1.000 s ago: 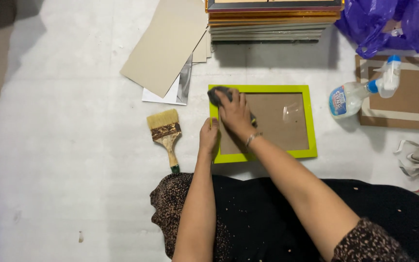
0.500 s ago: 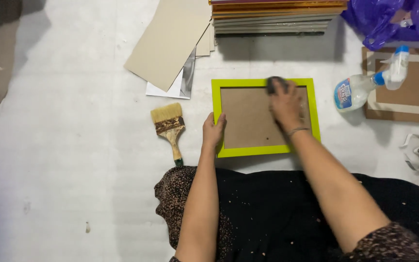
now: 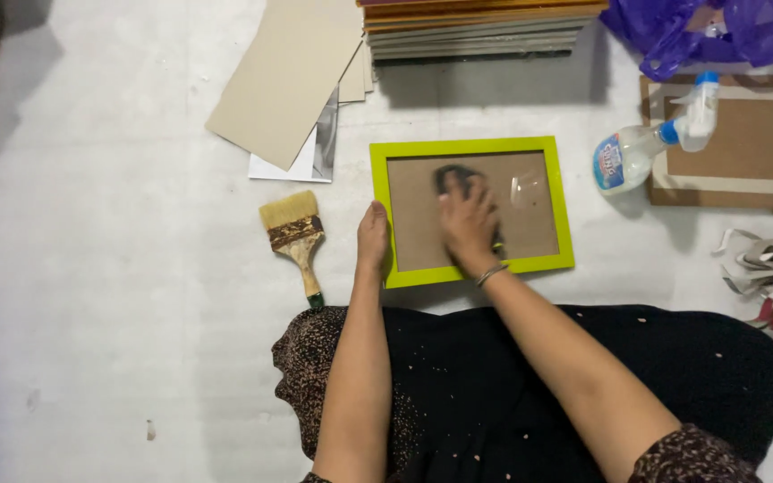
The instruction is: Cleaning a picture frame using a brush, spray cleaner, and a cloth
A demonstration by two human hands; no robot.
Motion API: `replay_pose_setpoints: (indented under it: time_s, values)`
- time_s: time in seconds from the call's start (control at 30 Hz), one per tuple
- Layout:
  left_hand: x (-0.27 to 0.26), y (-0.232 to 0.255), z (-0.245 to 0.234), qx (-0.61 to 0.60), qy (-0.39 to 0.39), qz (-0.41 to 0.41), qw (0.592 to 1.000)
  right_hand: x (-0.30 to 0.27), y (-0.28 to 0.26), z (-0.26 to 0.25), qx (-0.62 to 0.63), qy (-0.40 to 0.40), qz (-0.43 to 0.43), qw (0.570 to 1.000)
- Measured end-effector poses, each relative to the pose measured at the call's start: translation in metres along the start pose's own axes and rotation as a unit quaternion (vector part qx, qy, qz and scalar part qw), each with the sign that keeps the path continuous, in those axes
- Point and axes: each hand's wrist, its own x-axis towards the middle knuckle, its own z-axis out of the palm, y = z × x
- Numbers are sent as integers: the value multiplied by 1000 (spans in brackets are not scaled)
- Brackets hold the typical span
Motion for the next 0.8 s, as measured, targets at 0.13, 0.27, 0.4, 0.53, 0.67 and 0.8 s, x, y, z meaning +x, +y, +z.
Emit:
replay_pose_setpoints:
  time_s: [0.13,0.27,0.4,0.53,0.67,0.8]
  values:
    - [-6,7,-1,-32,1,13,999,-33,-5,5,22,21,-208,978]
    - [6,-7,1,-6,-1,-5,1000,-16,62,-8,54,-48,-245,967]
    - [-8,12,4,-15,-13,-20,1000,-7,134,-18,0,66,-38,997]
    - [-12,29,2,-44,-43,-19,998,3,140,5,-71,131,-13,989]
    - [-11,36,-1,-62,-66,-22,996,-43,54,-30,-9,-16,-55,998]
    - [-22,30,-4,-131,-100,-20,986,-78,16,-24,5,-30,-279,960]
